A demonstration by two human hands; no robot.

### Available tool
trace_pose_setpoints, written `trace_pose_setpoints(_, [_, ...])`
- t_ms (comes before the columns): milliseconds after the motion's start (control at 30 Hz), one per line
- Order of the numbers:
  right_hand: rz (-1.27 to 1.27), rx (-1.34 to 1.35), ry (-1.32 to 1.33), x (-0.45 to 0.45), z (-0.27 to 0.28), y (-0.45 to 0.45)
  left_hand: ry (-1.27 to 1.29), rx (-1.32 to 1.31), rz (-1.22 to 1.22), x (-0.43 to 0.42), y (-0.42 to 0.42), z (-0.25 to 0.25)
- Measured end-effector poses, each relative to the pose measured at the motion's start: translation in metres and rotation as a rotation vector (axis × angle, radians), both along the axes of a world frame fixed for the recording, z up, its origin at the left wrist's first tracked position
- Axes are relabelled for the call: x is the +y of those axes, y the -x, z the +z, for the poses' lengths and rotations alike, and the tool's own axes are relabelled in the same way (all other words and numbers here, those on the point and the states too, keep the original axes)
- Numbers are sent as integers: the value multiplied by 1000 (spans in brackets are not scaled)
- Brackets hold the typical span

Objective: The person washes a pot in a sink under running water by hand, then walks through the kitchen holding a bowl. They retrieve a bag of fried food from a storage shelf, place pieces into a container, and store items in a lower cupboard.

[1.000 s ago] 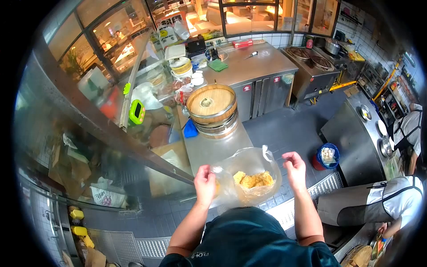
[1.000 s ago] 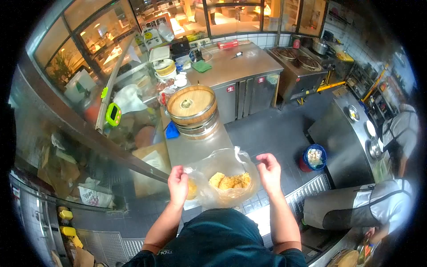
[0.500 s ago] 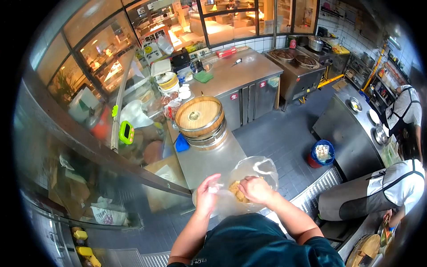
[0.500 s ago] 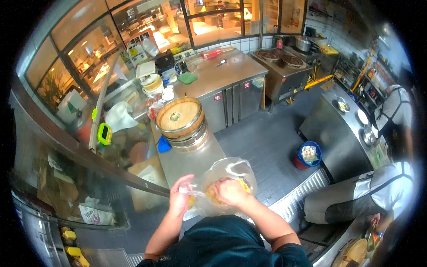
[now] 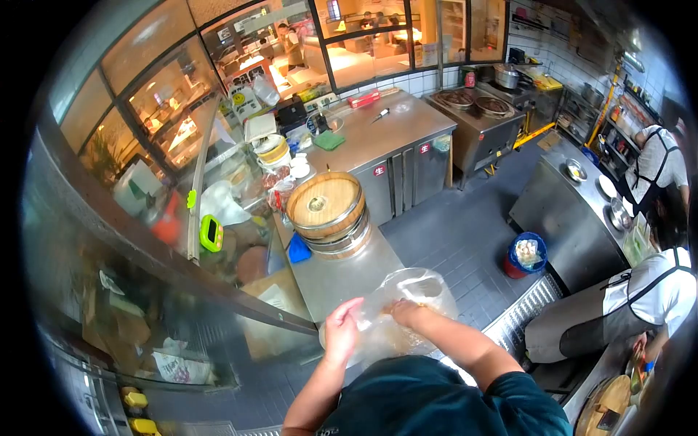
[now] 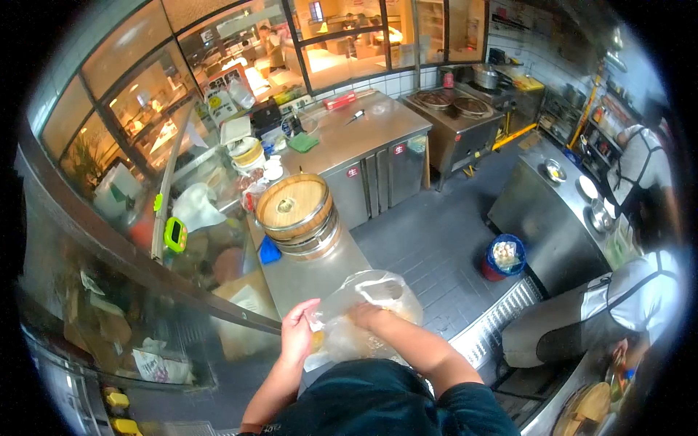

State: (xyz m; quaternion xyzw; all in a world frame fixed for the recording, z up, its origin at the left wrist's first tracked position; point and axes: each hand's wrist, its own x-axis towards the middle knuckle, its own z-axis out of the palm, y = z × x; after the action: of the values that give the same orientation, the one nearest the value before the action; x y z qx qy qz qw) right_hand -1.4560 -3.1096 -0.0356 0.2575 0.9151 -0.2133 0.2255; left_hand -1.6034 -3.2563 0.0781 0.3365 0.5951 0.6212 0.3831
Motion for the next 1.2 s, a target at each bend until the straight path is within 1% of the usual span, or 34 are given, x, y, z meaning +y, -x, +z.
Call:
trace_pose_setpoints(67, [-73,59,15,4,-8,1,46,-89,35,-1,8,-4])
trace_pose_setpoints(167, [-179,98,85,-1,-6,-5,23,-174,79,-1,12,-3])
trace_pose_setpoints(267, [-117,103,38,2,-7,-8,30,-222,81,-2,14,-5])
trace_pose_setpoints(367, [-232,212,42,7,-26,-4,5,-301,111,3,9,3])
trace_pose_setpoints(467, [-232,211,92,16,-24,-4,76,-238,98,3,14,6])
trace_pose_setpoints(567, [-178,230,46,21,-24,-4,62,-260,119,7,17,0])
trace_pose_setpoints(667, [-155,335,83,34,-52,-5,75,-249,113,11,20,-1])
trace_pose_setpoints(767, [-39,186,-218,49,-128,-7,76,-299,142,17,16,17])
trace_pose_setpoints(800, [0,137,-319,46,-129,-10,79,-275,114,18,17,19])
trace_pose_setpoints(867, [290,203,-1486,53,-127,-21,62,-322,126,21,17,22])
trace_pose_setpoints(967, [233,387,-1288,34,-88,-31,78,-364,122,25,21,22])
trace_pose_setpoints(1000, [155,423,-947,40,-72,-31,89,-372,116,28,23,21])
trace_pose_setpoints(1067, [156,433,-906,50,-62,-32,70,-391,109,32,25,20])
trace_pose_setpoints(1100, [236,411,-1207,53,-61,-36,59,-399,104,36,27,19])
trace_pose_setpoints(1133, [317,380,-1509,55,-47,-39,63,-388,100,40,29,20])
trace_pose_setpoints(1167, [183,435,-1077,57,-33,-43,68,-377,97,44,30,20])
trace_pose_setpoints(1200, [-86,538,-484,52,5,-44,87,-370,93,44,30,17])
